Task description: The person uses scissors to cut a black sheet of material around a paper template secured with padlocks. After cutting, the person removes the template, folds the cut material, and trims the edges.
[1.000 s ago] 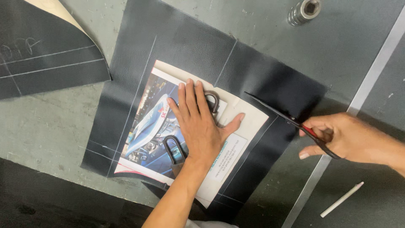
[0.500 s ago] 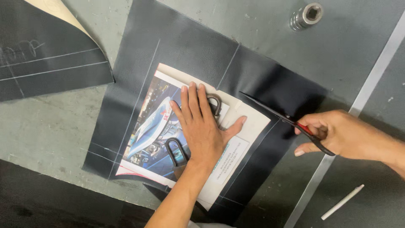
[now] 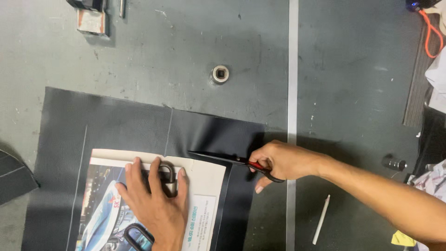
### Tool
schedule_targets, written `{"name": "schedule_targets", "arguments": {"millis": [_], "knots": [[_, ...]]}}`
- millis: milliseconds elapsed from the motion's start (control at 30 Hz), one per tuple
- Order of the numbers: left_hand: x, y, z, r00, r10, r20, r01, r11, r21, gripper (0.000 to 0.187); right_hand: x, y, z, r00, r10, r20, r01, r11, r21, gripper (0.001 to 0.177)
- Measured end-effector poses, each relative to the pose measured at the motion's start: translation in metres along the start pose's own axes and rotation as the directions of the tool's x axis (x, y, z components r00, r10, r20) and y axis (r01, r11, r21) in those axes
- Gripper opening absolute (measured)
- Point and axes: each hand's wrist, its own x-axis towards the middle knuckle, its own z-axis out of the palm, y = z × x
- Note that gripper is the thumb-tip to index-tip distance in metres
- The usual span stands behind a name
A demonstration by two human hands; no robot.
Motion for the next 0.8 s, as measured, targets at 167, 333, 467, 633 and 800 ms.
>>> {"name": "schedule_targets", "arguments": {"millis": [167,333,467,633,800], "knots": [[0.003,0.000,-0.004,1.000,-0.013,0.003,0.013,1.000,-0.013,0.055,0.003,0.004,0.000,1.000,-0.021,0.002,0.021,1.000,0.011,0.044],[0.009,0.004,-0.007,1.000,-0.015,0.000,0.015,0.999,-0.052,0.056,0.005,0.010,0.002,1.000,-0.003,0.000,0.003,1.000,-0.029,0.047],[0.008,-0.003,-0.008,0.999,-0.039,-0.023,0.037,0.995,-0.094,0.056,0.007,0.004,0.007,0.994,0.106,0.003,-0.106,0.992,-0.073,0.053],[0.007,-0.006,-0.009,0.998,-0.057,0.009,0.057,0.992,-0.110,0.071,0.013,0.000,0.010,0.961,0.271,-0.051,-0.275,0.951,-0.140,0.055],[0.004,-0.008,-0.008,0.999,-0.051,-0.008,0.050,0.990,-0.133,0.076,0.017,-0.001,0.012,0.950,0.305,-0.059,-0.310,0.945,-0.107,0.052]]}}
